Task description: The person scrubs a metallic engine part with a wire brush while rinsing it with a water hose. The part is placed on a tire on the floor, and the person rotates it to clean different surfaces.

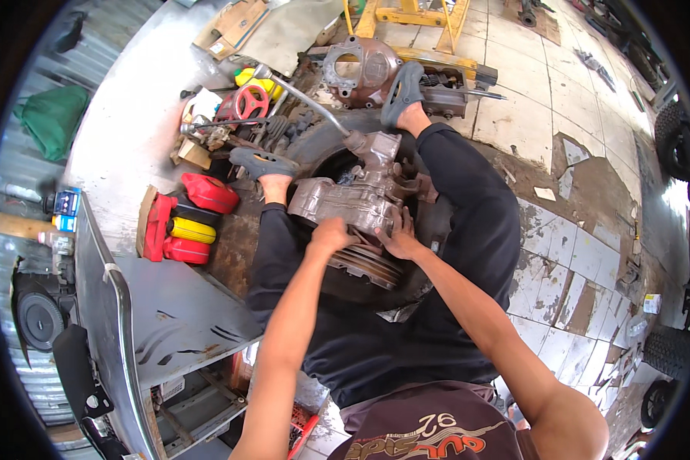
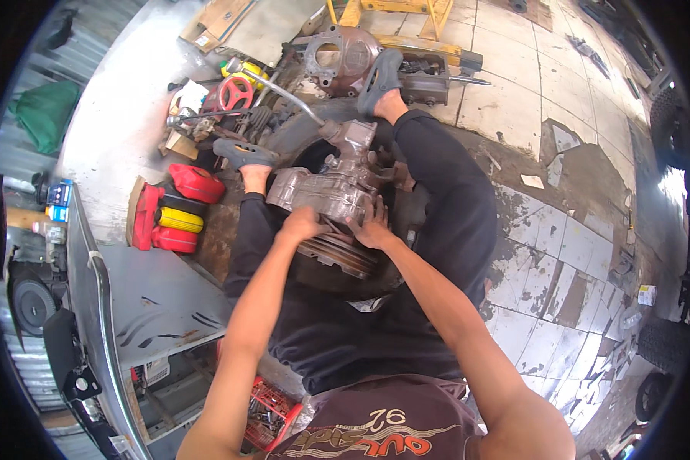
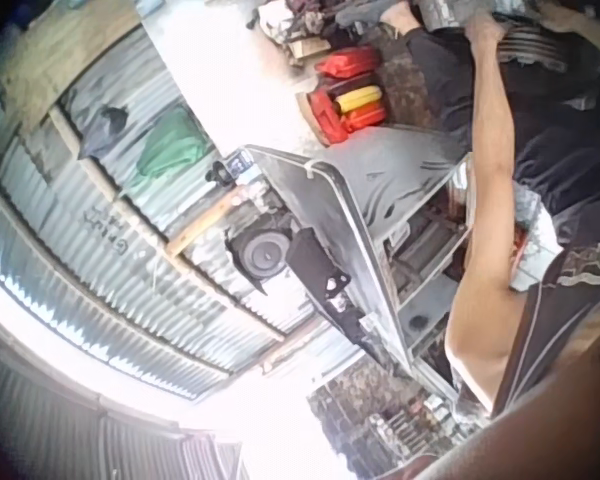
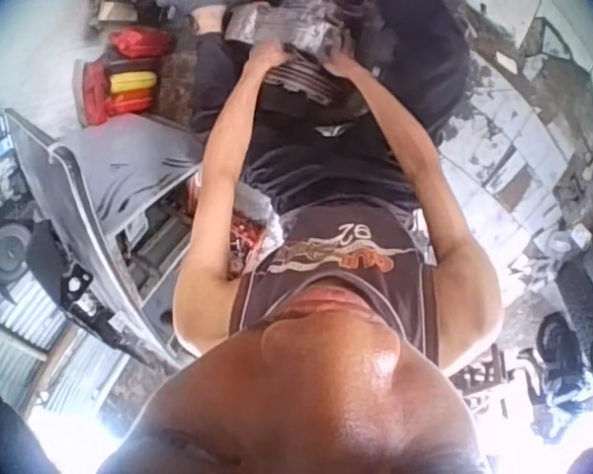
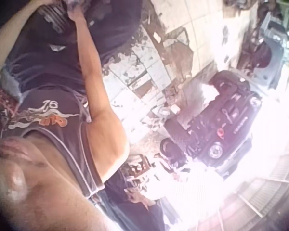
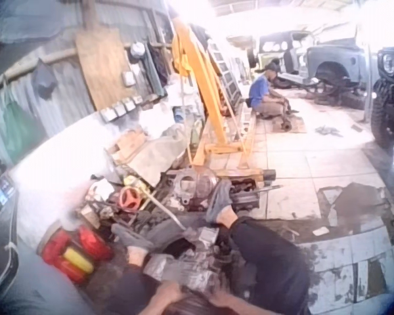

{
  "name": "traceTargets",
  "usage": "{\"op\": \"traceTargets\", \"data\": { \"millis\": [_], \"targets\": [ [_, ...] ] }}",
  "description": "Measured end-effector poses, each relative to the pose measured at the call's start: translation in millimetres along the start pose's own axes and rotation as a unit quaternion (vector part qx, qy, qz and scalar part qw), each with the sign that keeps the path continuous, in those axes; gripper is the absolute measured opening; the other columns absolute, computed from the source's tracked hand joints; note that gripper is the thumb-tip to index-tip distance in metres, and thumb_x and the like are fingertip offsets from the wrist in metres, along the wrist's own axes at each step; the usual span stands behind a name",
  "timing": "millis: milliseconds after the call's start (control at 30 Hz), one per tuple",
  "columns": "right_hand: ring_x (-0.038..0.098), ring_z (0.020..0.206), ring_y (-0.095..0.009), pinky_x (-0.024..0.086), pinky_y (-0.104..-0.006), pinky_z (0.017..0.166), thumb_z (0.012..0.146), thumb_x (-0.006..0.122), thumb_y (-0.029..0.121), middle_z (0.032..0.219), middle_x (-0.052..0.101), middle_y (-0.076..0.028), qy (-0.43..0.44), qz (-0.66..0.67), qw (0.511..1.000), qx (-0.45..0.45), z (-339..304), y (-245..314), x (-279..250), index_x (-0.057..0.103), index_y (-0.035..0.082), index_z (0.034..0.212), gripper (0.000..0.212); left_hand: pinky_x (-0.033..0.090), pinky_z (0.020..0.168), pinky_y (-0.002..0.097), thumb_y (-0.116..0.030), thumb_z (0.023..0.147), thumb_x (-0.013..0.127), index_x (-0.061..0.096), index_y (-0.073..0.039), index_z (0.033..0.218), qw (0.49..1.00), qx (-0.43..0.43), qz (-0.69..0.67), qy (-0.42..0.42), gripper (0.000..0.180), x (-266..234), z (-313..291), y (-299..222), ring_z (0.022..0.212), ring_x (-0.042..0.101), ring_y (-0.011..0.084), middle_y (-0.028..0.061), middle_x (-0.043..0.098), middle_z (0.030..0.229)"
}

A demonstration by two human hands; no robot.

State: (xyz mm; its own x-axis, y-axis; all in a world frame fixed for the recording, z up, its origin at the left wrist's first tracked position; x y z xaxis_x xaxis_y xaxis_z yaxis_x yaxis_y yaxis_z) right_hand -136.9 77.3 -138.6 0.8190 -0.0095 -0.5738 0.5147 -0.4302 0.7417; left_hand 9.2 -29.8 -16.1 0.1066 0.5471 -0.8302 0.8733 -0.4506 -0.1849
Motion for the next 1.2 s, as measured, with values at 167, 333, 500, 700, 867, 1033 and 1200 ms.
{"op": "traceTargets", "data": {
  "millis": [167, 333, 500, 700, 867, 1033, 1200],
  "targets": [
    [-0.005, 0.148, -0.05, 0.007, -0.0543, 0.122, 0.088, 0.047, 0.073, 0.16, -0.01, -0.03, 0.029, 0.052, 0.998, 0.021, -3.5, 30.5, 11.0, -0.004, 0.017, 0.158, 0.103, 0.053, 0.073, 0.0432, -0.048, 0.071, 0.079, 0.075, 0.003, 0.083, 0.964, 0.067, -0.249, 0.067, 0.052, 23.5, 5.0, 62.5, 0.077, 0.069, 0.036, 0.0214, 0.071, 0.078],
    [-0.007, 0.149, -0.049, 0.009, -0.0611, 0.119, 0.084, 0.043, 0.081, 0.162, -0.016, -0.023, 0.03, 0.036, 0.997, 0.069, 1.2, 3.2, 10.6, -0.008, 0.023, 0.158, 0.107, 0.055, 0.082, 0.044, -0.054, 0.069, 0.08, 0.074, 0.002, 0.089, 0.998, -0.019, 0.05, -0.039, 0.06, 8.2, 3.4, -6.2, 0.095, 0.069, 0.0393, 0.0229, 0.072, 0.097],
    [-0.016, 0.149, -0.044, -0.001, -0.0571, 0.121, 0.086, 0.036, 0.081, 0.163, -0.017, -0.018, 0.057, 0.013, 0.998, 0.039, 0.9, 23.1, 9.0, -0.012, 0.013, 0.158, 0.11, 0.055, 0.084, 0.0455, -0.058, 0.071, 0.077, 0.074, 0.003, 0.092, 0.999, -0.044, 0.016, -0.023, 0.065, 9.1, -5.6, 8.5, 0.098, 0.069, 0.0388, 0.0245, 0.071, 0.097],
    [-0.022, 0.148, -0.042, -0.008, -0.0528, 0.121, 0.089, 0.034, 0.078, 0.163, -0.015, -0.019, 0.087, 0.006, 0.995, 0.04, -6.6, 31.9, 2.1, -0.012, 0.005, 0.156, 0.109, 0.053, 0.09, 0.0417, -0.049, 0.076, 0.076, 0.071, 0.004, 0.105, 0.997, -0.012, -0.045, 0.055, 0.061, 19.0, 11.5, 27.4, 0.104, 0.066, 0.0403, 0.0261, 0.069, 0.109],
    [-0.02, 0.148, -0.043, -0.004, -0.0509, 0.122, 0.089, 0.038, 0.077, 0.16, -0.019, -0.026, 0.089, 0.009, 0.994, 0.057, -5.6, 30.5, 5.9, -0.015, 0.005, 0.155, 0.112, 0.052, 0.092, 0.0401, -0.044, 0.075, 0.076, 0.069, 0.005, 0.111, 0.995, -0.022, -0.059, 0.082, 0.061, 19.3, 12.4, 35.8, 0.107, 0.066, 0.0393, 0.0281, 0.067, 0.113],
    [-0.017, 0.148, -0.045, -0.002, -0.0507, 0.122, 0.088, 0.037, 0.078, 0.162, -0.017, -0.024, 0.075, -0.003, 0.995, 0.059, -2.7, 19.4, -1.0, -0.01, 0.007, 0.157, 0.11, 0.056, 0.087, 0.0438, -0.032, 0.069, 0.077, 0.074, -0.001, 0.094, 0.992, -0.082, -0.073, -0.064, 0.039, 7.9, -11.5, 8.3, 0.103, 0.069, 0.035, 0.0203, 0.072, 0.103],
    [-0.02, 0.147, -0.045, -0.003, -0.049, 0.122, 0.089, 0.022, 0.084, 0.162, -0.023, -0.02, 0.198, -0.101, 0.974, 0.042, -7.3, 35.1, 12.1, 0.03, 0.004, 0.154, 0.103, 0.057, 0.085, 0.0425, -0.029, 0.071, 0.075, 0.076, -0.006, 0.094, 0.988, -0.081, -0.072, -0.11, 0.033, 18.6, -24.6, 23.1, 0.097, 0.07, 0.0354, 0.0196, 0.073, 0.1]
  ]
}}
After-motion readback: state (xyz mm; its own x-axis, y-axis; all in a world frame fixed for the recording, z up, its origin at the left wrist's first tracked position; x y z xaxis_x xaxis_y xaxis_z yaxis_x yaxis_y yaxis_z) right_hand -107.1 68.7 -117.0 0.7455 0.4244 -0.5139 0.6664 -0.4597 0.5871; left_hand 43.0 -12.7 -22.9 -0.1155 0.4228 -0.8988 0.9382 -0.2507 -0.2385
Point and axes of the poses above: each hand's wrist, its own z-axis towards the middle knuckle, its own x-axis out of the palm, y = z × x, the point moved 7 cm from there along z, towards the middle knuckle
